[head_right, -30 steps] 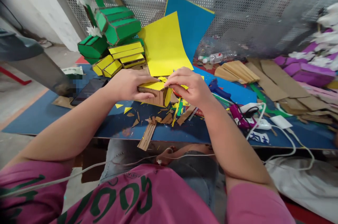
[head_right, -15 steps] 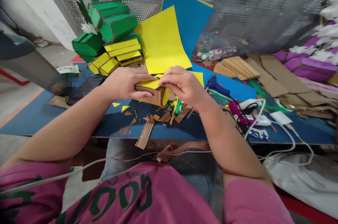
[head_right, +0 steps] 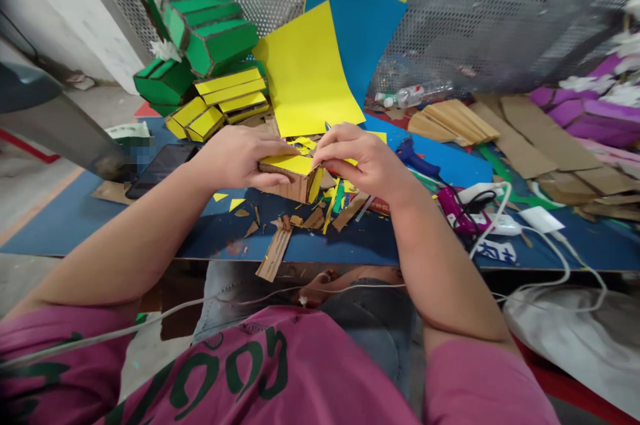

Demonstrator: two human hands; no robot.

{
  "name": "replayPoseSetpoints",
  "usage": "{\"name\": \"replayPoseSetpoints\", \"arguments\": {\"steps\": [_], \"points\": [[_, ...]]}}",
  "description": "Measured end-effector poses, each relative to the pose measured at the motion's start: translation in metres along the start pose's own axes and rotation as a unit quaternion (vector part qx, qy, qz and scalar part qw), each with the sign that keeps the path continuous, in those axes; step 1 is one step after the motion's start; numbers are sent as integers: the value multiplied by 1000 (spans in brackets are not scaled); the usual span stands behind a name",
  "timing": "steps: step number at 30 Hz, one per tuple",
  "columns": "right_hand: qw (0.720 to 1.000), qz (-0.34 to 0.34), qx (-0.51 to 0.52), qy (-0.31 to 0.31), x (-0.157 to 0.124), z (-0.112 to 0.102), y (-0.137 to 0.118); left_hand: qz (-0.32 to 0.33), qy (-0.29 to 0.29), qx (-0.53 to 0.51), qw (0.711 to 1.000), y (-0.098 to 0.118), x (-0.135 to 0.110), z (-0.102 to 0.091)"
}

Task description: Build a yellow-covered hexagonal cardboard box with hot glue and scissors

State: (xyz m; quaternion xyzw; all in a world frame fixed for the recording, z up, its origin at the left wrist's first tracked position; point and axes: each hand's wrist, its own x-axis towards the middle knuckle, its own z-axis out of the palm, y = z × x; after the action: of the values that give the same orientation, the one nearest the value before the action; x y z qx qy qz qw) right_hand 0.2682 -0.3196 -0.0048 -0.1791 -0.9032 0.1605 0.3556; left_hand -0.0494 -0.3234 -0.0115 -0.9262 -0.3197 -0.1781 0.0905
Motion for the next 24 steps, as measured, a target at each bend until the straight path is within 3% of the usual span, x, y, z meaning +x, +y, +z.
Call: {"name": "replayPoseSetpoints", "arguments": {"steps": [2,8,14,18,24], "points": [[1000,11,-1,12,-2,-3,1,1,4,-4,1000,-2,0,1],[987,53,-10,149,-3,1,4,4,4,-6,1000,-5,-1,0],[995,44,12,86,0,12,6,8,0,-2,1000,-2,1,-1],[995,54,33,81,-2,12,6,8,-2,-1,1000,-2,1,-2],[982,65,164,73,-8,11,10,-1,-11,-10,1000,0,0,-3]]}}
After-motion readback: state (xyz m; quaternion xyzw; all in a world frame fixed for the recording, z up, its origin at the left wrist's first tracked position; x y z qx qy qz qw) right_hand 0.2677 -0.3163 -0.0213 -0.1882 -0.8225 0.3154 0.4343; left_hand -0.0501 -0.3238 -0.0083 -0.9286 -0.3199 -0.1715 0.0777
